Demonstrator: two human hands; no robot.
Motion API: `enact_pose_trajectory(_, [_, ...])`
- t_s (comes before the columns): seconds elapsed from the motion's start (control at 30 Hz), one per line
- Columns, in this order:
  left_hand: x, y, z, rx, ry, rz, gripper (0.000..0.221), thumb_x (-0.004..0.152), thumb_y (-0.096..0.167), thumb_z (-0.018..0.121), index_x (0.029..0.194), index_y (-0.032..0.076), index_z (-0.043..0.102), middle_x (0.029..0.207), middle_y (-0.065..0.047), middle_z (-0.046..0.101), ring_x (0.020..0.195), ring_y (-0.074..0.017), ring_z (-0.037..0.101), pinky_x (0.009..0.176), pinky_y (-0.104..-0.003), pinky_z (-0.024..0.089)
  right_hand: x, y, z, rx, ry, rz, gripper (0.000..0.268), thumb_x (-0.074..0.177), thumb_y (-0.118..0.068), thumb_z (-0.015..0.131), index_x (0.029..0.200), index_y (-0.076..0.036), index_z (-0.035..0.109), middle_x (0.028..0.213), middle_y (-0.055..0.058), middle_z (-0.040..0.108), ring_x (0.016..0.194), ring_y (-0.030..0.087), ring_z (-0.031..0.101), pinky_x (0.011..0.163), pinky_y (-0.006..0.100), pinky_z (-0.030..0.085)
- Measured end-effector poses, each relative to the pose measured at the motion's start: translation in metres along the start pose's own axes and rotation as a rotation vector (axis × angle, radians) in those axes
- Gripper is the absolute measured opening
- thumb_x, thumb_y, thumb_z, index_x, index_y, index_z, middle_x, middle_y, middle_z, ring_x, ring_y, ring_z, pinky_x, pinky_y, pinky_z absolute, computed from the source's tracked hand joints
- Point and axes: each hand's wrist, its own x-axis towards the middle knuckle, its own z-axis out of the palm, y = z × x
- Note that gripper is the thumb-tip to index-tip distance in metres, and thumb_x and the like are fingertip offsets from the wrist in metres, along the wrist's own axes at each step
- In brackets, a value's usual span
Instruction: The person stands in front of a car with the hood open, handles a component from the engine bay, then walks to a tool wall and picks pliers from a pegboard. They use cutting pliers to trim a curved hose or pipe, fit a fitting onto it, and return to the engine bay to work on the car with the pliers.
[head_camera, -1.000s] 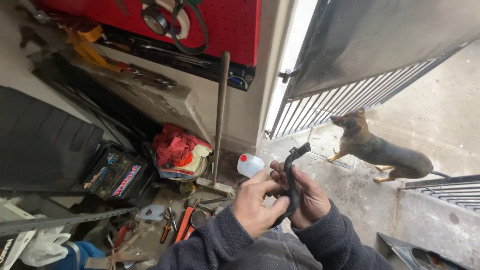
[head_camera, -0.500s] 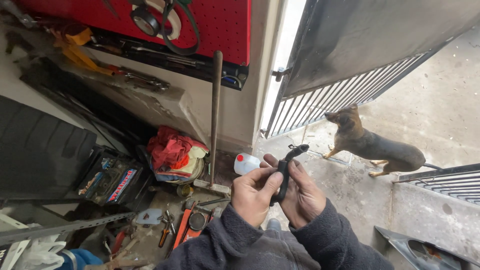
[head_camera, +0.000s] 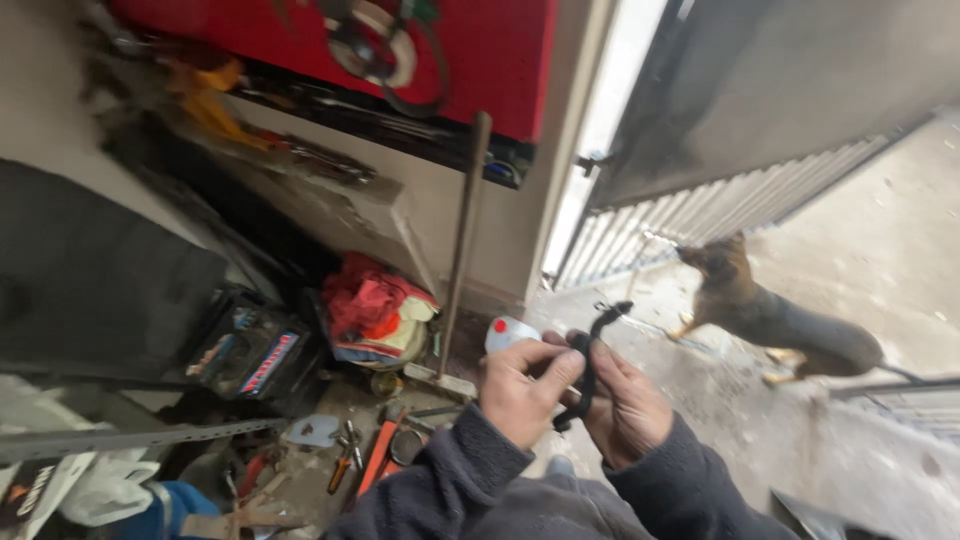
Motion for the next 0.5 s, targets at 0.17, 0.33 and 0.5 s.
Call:
enact_pose_trajectory(0.17, [0.002,-0.003,-0.016,0.144,0.009,0.202,0.024,0.091,0.02,0.076,0.096,-0.004,0.076,0.088,-0.009,0.077,0.078,-0.0092,0.071,0.07,-0.026,0.059,0.025,0.016,-0.024,-0.055,-0.043,0.005,0.043,0.102,-0.025,0.051,0.132,0.004,0.059,0.136,0.018,0.065,0.115,0.029,0.063,0.088,0.043,0.05])
enact_pose_trajectory(0.33, [-0.001,0.019,-0.03,0.441,0.085,0.182,0.028,0.082,0.027,0.083,0.088,0.001,0.076,0.082,-0.006,0.071,0.064,-0.0172,0.068,0.06,-0.029,0.054,0.05,0.028,-0.043,-0.171,0.023,0.034,0.044,0.099,-0.025,0.05,0.13,0.005,0.059,0.124,0.019,0.068,0.11,0.03,0.067,0.086,0.047,0.056])
enact_pose_trajectory(0.5, [0.009,0.022,-0.055,0.46,0.184,0.45,0.037,0.082,0.026,0.087,0.104,0.0,0.073,0.086,-0.013,0.066,0.076,-0.0224,0.065,0.065,-0.034,0.052,0.124,0.07,-0.152,-0.685,-0.003,0.007,0.042,0.098,-0.027,0.058,0.129,0.001,0.064,0.106,0.016,0.075,0.098,0.023,0.07,0.084,0.038,0.055])
